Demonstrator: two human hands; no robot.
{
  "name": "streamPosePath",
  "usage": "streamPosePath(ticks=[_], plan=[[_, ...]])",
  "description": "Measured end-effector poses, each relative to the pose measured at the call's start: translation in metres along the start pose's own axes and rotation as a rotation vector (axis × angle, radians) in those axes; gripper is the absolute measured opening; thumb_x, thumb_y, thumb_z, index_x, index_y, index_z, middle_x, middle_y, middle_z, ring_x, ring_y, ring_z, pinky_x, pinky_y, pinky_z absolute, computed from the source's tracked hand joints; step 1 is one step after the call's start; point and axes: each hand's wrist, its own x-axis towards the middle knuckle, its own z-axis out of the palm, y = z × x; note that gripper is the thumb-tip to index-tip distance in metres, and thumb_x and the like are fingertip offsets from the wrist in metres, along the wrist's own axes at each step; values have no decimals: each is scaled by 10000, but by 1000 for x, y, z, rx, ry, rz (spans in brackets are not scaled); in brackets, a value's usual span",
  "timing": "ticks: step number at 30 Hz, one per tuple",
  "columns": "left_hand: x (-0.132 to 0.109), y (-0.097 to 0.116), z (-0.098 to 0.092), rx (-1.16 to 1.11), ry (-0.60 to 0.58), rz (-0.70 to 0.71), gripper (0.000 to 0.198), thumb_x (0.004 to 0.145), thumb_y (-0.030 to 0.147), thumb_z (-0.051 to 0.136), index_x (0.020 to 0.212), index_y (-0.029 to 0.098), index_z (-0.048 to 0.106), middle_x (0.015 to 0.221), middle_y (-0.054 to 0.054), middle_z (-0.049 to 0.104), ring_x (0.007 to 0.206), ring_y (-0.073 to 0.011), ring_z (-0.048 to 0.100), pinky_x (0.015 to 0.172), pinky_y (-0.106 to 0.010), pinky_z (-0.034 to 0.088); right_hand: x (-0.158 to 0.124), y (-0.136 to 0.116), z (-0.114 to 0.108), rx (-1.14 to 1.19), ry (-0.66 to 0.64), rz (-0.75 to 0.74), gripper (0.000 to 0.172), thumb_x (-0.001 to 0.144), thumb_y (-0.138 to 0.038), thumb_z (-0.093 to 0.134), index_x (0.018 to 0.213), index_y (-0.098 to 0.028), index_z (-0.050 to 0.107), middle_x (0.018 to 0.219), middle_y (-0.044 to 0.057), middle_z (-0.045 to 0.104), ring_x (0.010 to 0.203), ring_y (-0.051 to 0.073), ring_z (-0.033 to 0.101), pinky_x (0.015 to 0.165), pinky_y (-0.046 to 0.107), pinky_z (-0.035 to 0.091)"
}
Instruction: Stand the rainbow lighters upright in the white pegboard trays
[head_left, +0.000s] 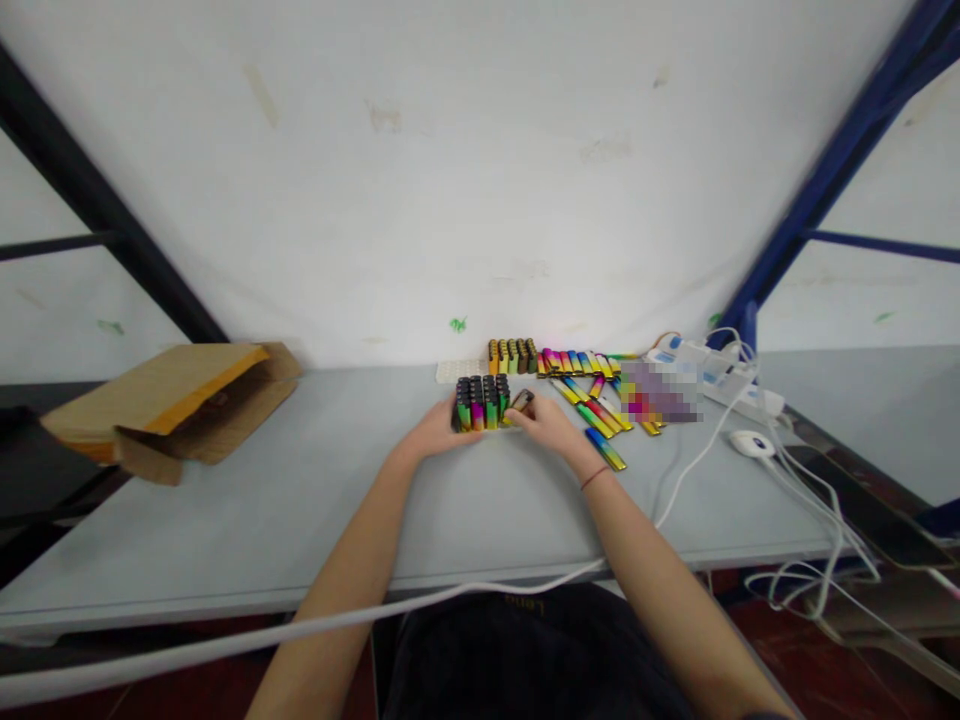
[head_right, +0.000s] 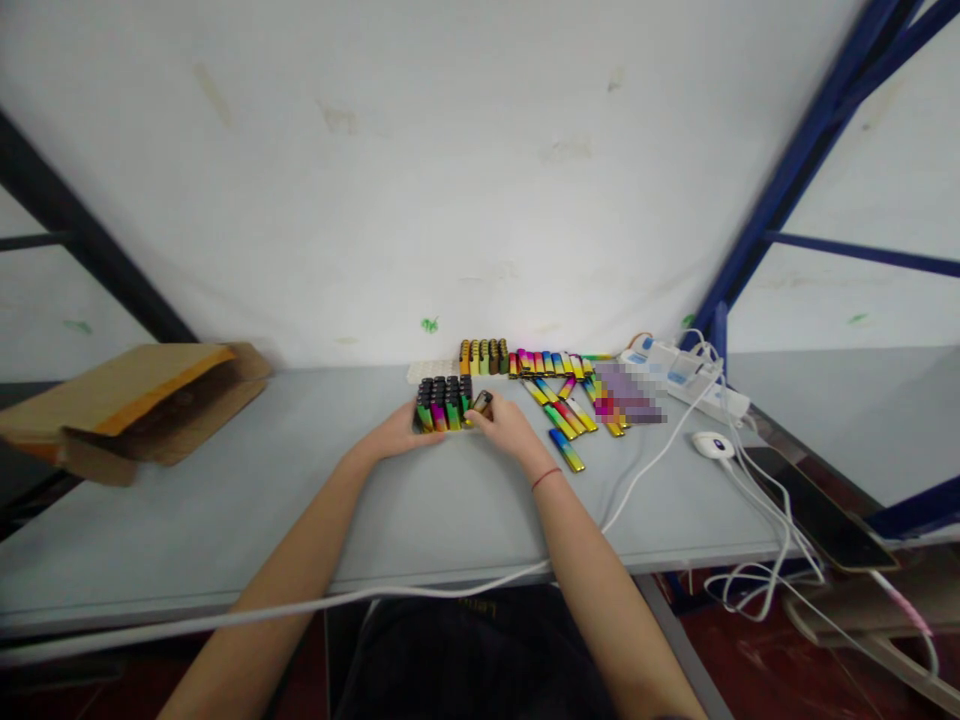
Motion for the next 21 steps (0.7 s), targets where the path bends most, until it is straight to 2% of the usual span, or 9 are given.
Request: streamPosePath(ticks=[3, 5, 10, 17, 19, 21], plan=[[-1, 1, -1, 4, -16, -9, 860, 690, 578, 806, 1389, 156, 536, 1303, -146, 676, 1211, -380, 622, 1073, -538, 476, -2, 0, 2, 12, -86, -9, 189, 834, -292, 662, 903, -211, 505, 677, -28, 584, 646, 171, 553, 621, 271, 379], [-1, 2, -2, -1, -14, -16, 861, 684, 578, 811, 1384, 157, 540, 1305, -146, 675, 1214, -378, 621, 1076, -533, 474, -3, -1, 3, 23, -95, -19, 197, 834, -273, 663, 945, -209, 514, 706, -20, 609, 678, 181, 588, 640, 277, 400], [0, 3, -1, -18, -39, -27, 835, 685, 589, 806, 1358, 156, 565, 1285, -147, 687, 1207, -377, 626, 1075, -534, 473, -4, -5, 0, 61, -47, -65, 196, 882, -263, 603, 1053, -205, 527, 801, 6, 659, 725, 175, 623, 700, 287, 438], [0, 4, -1, -30, -37, -32, 849, 675, 584, 814, 1365, 160, 561, 1291, -144, 684, 1217, -387, 618, 1077, -549, 470, -6, -8, 2, 13, -19, -155, 225, 941, -312, 511, 1137, -210, 553, 810, 10, 630, 702, 171, 596, 708, 293, 435], [0, 4, -1, -28, -33, -31, 845, 677, 582, 814, 1364, 159, 562, 1303, -148, 677, 1227, -389, 612, 1084, -547, 466, -6, -11, 2, -1, -16, -155, 281, 929, -304, 525, 1193, -209, 539, 845, 12, 631, 675, 160, 587, 694, 284, 439], [0, 4, -2, -26, -29, -26, 837, 679, 583, 814, 1356, 157, 566, 1309, -147, 674, 1237, -392, 605, 1087, -544, 465, -6, -16, -5, -97, 41, -101, 300, 914, -277, 542, 1204, -202, 549, 878, 32, 639, 694, 169, 597, 683, 281, 434]])
